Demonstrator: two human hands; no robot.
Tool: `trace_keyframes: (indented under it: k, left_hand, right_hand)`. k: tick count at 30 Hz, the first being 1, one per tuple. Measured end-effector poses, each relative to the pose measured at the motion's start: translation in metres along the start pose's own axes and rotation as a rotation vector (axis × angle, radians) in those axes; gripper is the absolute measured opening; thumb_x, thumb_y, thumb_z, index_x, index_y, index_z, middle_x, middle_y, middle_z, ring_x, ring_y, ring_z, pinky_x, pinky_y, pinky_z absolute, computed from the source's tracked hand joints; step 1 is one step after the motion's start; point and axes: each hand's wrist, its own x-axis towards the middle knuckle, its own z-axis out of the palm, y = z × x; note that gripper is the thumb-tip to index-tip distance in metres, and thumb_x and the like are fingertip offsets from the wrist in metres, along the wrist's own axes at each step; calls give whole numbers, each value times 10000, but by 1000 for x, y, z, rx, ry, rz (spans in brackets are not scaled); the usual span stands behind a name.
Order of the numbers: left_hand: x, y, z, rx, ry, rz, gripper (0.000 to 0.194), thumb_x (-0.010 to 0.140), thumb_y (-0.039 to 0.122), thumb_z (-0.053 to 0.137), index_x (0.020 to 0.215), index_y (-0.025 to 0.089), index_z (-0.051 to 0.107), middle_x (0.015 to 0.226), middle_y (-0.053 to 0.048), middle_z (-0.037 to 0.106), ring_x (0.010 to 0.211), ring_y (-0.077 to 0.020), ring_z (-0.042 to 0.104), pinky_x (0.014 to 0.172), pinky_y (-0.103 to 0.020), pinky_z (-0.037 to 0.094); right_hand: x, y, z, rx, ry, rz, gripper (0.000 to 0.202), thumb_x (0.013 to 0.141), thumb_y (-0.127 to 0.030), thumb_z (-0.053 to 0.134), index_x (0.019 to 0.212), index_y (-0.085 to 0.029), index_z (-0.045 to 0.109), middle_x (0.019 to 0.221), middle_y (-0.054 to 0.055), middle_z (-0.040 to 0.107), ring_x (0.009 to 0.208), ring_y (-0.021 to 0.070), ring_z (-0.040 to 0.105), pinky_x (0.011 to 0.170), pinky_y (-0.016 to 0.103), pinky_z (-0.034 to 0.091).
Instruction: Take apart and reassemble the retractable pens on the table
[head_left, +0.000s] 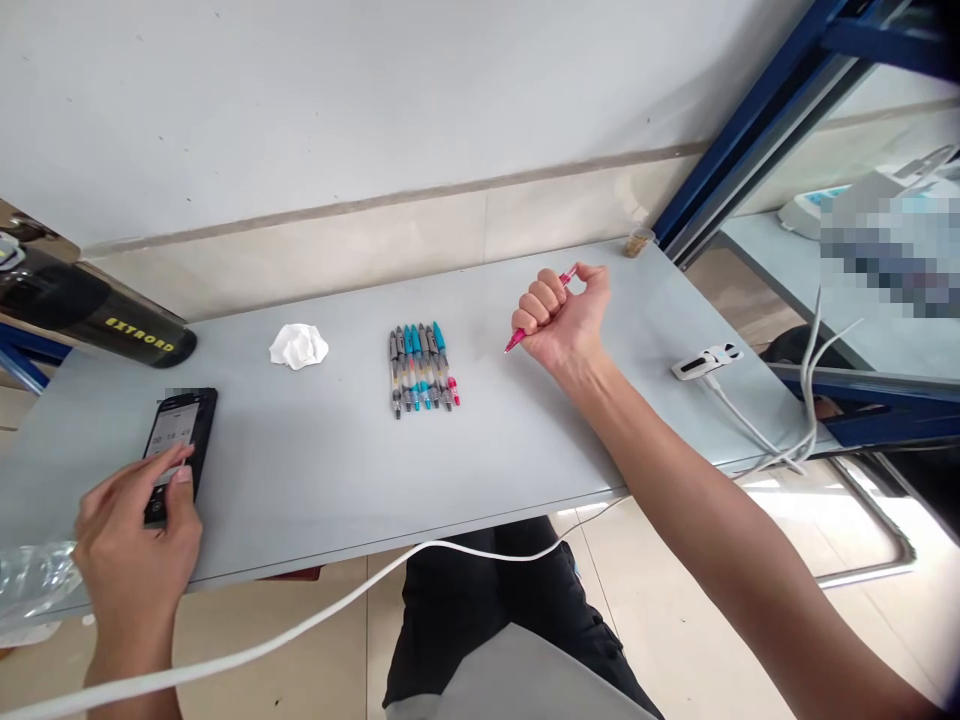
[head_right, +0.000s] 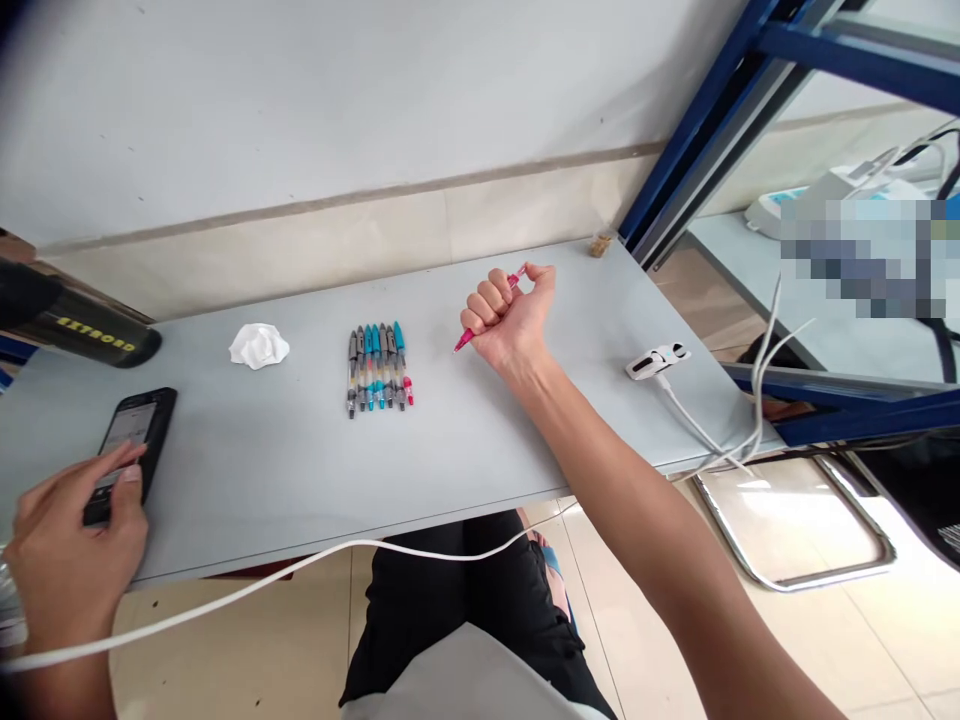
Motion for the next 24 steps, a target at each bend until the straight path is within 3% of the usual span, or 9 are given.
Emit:
trace_keyframes:
  k: [4,8,11,14,19,24]
  left_hand:
    - [3,10,2,27,-16,-59,402,1071,408,571,1415,367,776,1381,-42,807,1383,-357,698,1240,-607,513]
    - [7,4,5,28,-97,-31,468,1090,455,527,1484,320,740,1465,-94,753,1468,-367,640,1300,-606,453]
    - [9,0,6,48,-118,-18,534,1091,485,512,1548,276,693,1519,-131,711,1524,-388,588,1326,-617,412]
    - [9,1,5,42,-107,-30,518,1086,493,523,1525,288,706,1492,-115,733,1494,-381,615,1312,-596,435]
    - [6,5,3,27,-105,-41,484,1082,487,542,1498,311,714,1489,-85,744,1464,-369,639,1298,-579,453]
    - [2,-1,4,8,-87,-56,446,1051,467,602,1476,397,715,1485,-17,749,1452,-342,647,1293,-560,469]
  right_hand:
    - [-3,-1,0,-7,-48,-34,726,953,-870,558,654,-276,265,521,-44,124,508,154,177,442,374,223]
    - [-5,-2,0,-20,10,-34,716,946,-922,508,701,-279,306,538,-39,155,514,168,230,450,379,238]
    - [-5,-3,-1,24,-49,-62,731,929,-947,522,702,-283,318,534,-40,167,509,168,249,455,377,241]
    - [-4,-3,0,-8,-90,-59,748,915,-953,550,677,-285,309,512,-43,165,504,165,234,458,376,231]
    - [-2,-3,1,-30,-44,-16,744,898,-955,562,678,-293,302,485,-46,154,502,169,208,450,371,243]
    - [2,-1,-1,-7,-69,-83,765,888,-950,579,640,-291,280,486,-45,150,503,166,196,449,371,268]
